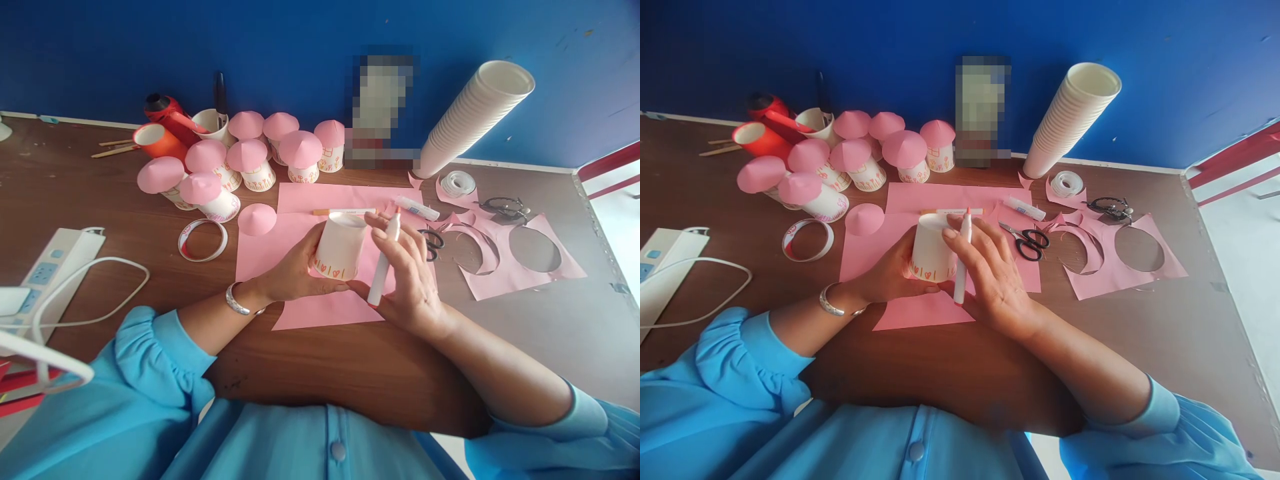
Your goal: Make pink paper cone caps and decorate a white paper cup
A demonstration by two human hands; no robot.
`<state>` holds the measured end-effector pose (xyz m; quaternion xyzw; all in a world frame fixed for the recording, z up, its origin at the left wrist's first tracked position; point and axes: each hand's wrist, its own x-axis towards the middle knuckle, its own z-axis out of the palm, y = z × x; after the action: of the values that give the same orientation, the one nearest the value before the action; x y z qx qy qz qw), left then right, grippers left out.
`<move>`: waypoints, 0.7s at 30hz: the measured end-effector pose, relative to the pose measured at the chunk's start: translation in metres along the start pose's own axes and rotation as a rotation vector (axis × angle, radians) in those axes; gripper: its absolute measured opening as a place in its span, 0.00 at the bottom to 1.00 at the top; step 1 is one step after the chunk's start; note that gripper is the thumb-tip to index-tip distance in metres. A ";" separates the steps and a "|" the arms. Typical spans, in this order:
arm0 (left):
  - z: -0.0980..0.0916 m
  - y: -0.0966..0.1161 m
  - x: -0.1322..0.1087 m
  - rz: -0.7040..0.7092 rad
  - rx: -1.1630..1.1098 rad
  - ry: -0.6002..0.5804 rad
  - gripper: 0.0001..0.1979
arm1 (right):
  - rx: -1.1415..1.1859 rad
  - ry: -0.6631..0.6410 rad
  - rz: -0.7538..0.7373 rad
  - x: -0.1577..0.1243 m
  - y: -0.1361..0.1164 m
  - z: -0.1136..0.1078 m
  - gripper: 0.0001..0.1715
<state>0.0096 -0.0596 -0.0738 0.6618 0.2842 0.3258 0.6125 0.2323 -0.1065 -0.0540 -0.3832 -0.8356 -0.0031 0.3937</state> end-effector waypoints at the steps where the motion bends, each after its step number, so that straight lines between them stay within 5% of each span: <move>1: -0.001 0.001 0.000 -0.009 0.006 0.011 0.44 | 0.007 0.033 -0.021 0.000 0.000 -0.002 0.45; 5: -0.007 0.004 0.002 -0.039 -0.014 0.045 0.42 | 0.044 0.181 -0.071 0.001 -0.006 -0.015 0.32; 11: -0.007 0.011 0.003 -0.084 -0.139 0.015 0.39 | 0.168 0.056 -0.105 0.004 -0.019 -0.023 0.20; 16: -0.006 0.010 0.003 -0.080 -0.227 -0.032 0.39 | 0.331 0.094 0.016 0.007 -0.025 -0.017 0.15; 21: -0.007 0.009 0.003 -0.074 -0.191 -0.021 0.38 | 0.301 0.094 -0.041 0.005 -0.023 -0.014 0.11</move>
<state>0.0064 -0.0536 -0.0645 0.5929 0.2694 0.3217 0.6873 0.2249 -0.1236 -0.0342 -0.3022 -0.8149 0.0964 0.4851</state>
